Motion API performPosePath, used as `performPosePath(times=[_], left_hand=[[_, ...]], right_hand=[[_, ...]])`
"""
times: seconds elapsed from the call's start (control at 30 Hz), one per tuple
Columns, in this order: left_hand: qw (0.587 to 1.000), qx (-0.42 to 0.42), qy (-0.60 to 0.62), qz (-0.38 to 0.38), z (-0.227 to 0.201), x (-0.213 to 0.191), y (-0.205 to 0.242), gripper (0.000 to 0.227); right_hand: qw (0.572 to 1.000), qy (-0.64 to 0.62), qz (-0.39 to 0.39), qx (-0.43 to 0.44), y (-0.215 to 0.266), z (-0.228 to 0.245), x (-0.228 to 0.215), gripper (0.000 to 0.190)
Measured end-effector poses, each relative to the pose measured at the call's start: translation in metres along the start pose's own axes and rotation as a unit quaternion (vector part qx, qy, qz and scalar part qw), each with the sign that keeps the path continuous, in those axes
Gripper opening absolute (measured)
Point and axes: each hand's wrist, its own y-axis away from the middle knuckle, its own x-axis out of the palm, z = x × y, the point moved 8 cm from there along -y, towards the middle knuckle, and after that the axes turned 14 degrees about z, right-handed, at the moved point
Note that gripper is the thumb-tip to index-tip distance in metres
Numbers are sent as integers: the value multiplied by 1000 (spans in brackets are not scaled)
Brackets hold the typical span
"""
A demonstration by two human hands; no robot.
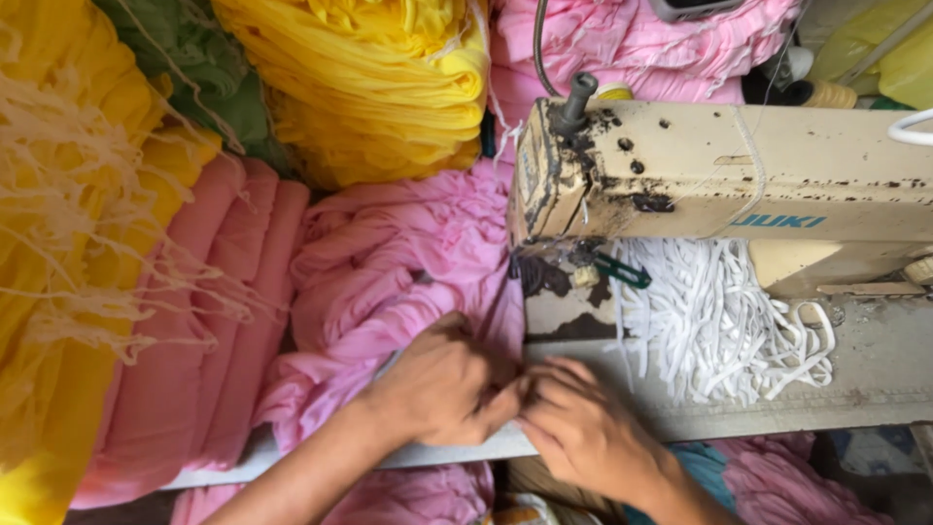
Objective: Sewing white elastic bands onto the edges of pink fabric pieces using an industrial sewing machine.
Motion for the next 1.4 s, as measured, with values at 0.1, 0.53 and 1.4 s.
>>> performPosePath(times=[0.1, 0.53, 1.4], left_hand=[[989, -143, 18, -42, 44, 25, -7, 23], [998, 34, 5, -59, 52, 20, -14, 38], [787, -413, 430, -158, -5, 160, 195, 21]], right_hand=[[999, 15, -22, 42, 22, 3, 14, 10], [999, -28, -18, 27, 21, -42, 22, 17], [736, -625, 86, 247, 89, -30, 230, 56]])
